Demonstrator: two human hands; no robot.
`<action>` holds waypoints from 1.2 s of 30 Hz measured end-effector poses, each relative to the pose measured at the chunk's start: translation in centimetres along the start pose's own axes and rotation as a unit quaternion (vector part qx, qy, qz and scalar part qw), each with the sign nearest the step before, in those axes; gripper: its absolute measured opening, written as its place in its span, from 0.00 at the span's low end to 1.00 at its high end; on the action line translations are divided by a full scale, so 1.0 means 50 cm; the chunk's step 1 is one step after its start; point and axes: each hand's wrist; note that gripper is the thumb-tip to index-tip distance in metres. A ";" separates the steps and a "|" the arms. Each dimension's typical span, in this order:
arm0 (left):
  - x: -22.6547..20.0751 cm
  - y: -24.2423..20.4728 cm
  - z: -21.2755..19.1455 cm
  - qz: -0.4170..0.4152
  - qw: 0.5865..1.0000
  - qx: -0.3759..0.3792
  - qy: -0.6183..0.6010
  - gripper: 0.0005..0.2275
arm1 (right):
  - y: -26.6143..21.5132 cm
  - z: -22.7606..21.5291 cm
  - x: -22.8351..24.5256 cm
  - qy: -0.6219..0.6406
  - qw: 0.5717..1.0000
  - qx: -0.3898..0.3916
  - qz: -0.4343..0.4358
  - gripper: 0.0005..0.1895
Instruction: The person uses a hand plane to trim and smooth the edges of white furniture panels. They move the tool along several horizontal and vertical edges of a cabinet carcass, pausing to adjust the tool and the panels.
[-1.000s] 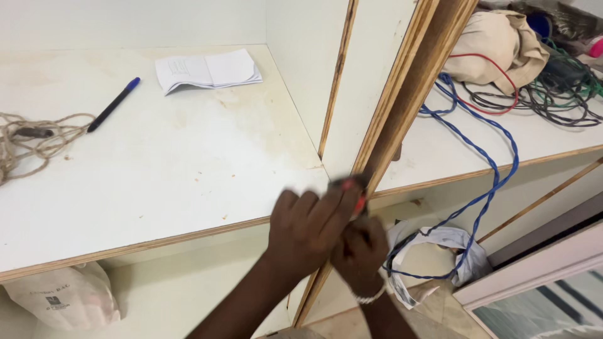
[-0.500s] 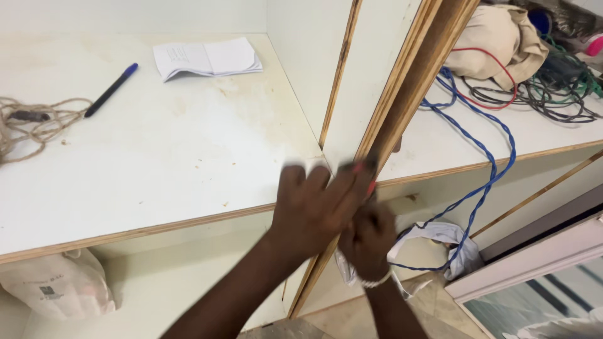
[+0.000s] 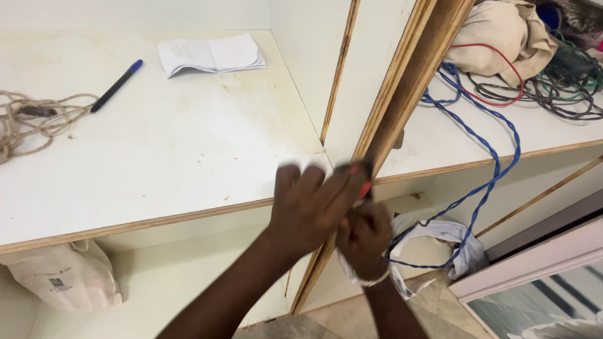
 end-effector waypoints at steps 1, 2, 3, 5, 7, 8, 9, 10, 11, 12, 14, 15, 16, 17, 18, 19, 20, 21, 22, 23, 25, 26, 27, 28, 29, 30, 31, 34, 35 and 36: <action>-0.002 -0.014 -0.002 0.009 1.000 0.011 -0.002 0.10 | -0.011 0.003 0.016 0.050 0.999 -0.017 0.002 0.11; 0.010 -0.006 0.001 0.012 1.000 0.011 -0.002 0.10 | 0.006 0.004 0.012 0.049 0.999 -0.019 0.003 0.11; 0.027 0.017 0.003 0.027 0.999 -0.019 0.002 0.12 | 0.042 -0.005 -0.001 -0.001 1.000 -0.026 -0.015 0.11; 0.061 0.091 -0.002 0.045 0.996 -0.075 -0.001 0.15 | 0.144 -0.019 -0.015 -0.033 0.998 -0.052 -0.024 0.10; 0.108 0.172 -0.011 0.055 0.993 -0.107 0.010 0.15 | 0.231 -0.037 -0.019 -0.019 0.996 -0.075 -0.034 0.09; 0.103 0.179 -0.016 0.056 0.992 -0.107 0.018 0.14 | 0.244 -0.045 -0.016 -0.022 0.995 -0.081 -0.054 0.09; 0.103 0.179 -0.015 0.060 0.992 -0.110 0.030 0.13 | 0.237 -0.048 -0.015 -0.020 0.995 -0.079 -0.055 0.09; 0.081 0.161 -0.001 0.038 0.992 -0.120 0.021 0.12 | 0.218 -0.042 -0.022 -0.004 0.997 -0.071 -0.041 0.09; 0.059 0.125 0.003 0.022 0.995 -0.093 0.011 0.12 | 0.179 -0.028 -0.023 0.012 0.998 -0.063 -0.016 0.09; 0.040 0.086 0.009 0.006 0.998 -0.066 0.001 0.12 | 0.121 -0.014 -0.013 -0.016 0.998 -0.053 -0.014 0.10; 0.003 0.011 0.013 0.004 1.000 -0.027 -0.010 0.13 | 0.021 0.004 -0.010 -0.003 1.000 -0.007 0.011 0.11; -0.005 -0.018 0.015 0.004 1.000 -0.021 -0.017 0.13 | -0.025 0.010 0.000 0.025 1.000 -0.008 0.007 0.11; -0.006 -0.028 0.025 0.003 1.000 -0.025 -0.015 0.13 | -0.048 0.017 0.005 0.053 0.999 -0.008 0.003 0.11; 0.001 -0.026 0.022 0.006 1.000 -0.014 -0.018 0.12 | -0.041 0.026 0.002 0.055 0.998 -0.014 0.006 0.11; 0.006 -0.012 0.012 0.010 1.000 -0.002 -0.022 0.11 | -0.011 0.027 -0.005 0.041 0.999 -0.034 0.002 0.11; 0.022 0.025 0.012 0.027 0.999 -0.034 -0.002 0.10 | 0.036 0.021 -0.013 0.023 0.998 -0.052 -0.006 0.12; 0.053 0.082 0.014 0.045 0.997 -0.065 0.018 0.10 | 0.107 0.011 -0.029 -0.036 0.997 -0.064 -0.014 0.12; 0.080 0.150 0.018 0.047 0.991 -0.124 -0.003 0.08 | 0.194 0.005 -0.045 -0.078 0.993 -0.089 0.009 0.13; 0.121 0.234 0.014 0.072 0.979 -0.189 -0.036 0.11 | 0.289 -0.014 -0.065 -0.137 0.981 -0.120 -0.060 0.11; 0.105 0.251 -0.006 0.071 0.979 -0.188 -0.037 0.11 | 0.404 -0.016 -0.080 -0.027 0.978 -0.176 -0.109 0.09; 0.080 0.273 -0.033 0.064 0.984 -0.163 -0.014 0.11 | 0.455 -0.058 -0.059 0.043 0.981 -0.152 -0.114 0.07; 0.074 0.278 -0.038 0.060 0.986 -0.154 -0.001 0.10 | 0.459 -0.067 -0.062 0.067 0.980 -0.145 -0.121 0.07; 0.074 0.279 -0.038 0.061 0.988 -0.139 0.013 0.10 | 0.421 -0.059 -0.056 0.009 0.986 -0.138 -0.097 0.07; 0.079 0.275 -0.031 0.062 0.990 -0.124 0.027 0.10 | 0.353 -0.046 -0.046 -0.015 0.991 -0.117 -0.063 0.07; 0.087 0.265 -0.018 0.061 0.991 -0.109 0.041 0.10 | 0.283 -0.030 -0.040 -0.041 0.994 -0.092 -0.030 0.08; 0.059 0.195 -0.014 -0.001 0.999 -0.045 -0.026 0.15 | 0.212 -0.012 -0.036 -0.069 0.995 -0.066 0.001 0.10; 0.027 0.124 -0.013 0.001 0.996 -0.067 -0.055 0.17 | 0.133 0.002 -0.020 -0.002 0.998 -0.061 0.005 0.09; -0.004 0.008 -0.022 -0.009 0.999 0.034 -0.005 0.13 | -0.004 0.008 0.017 0.044 0.999 -0.018 0.019 0.08; 0.006 0.011 -0.018 -0.008 0.999 0.036 -0.007 0.13 | 0.005 0.011 0.013 0.043 0.999 -0.018 0.022 0.08; 0.022 0.030 -0.016 0.020 1.000 0.015 -0.005 0.14 | 0.036 0.010 0.008 0.017 0.999 -0.035 0.022 0.09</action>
Point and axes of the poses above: each hand's wrist, its own y-axis towards the middle knuckle, its own z-axis out of the palm, x = y × z, and after that the axes turned 13 degrees about -y, right-handed
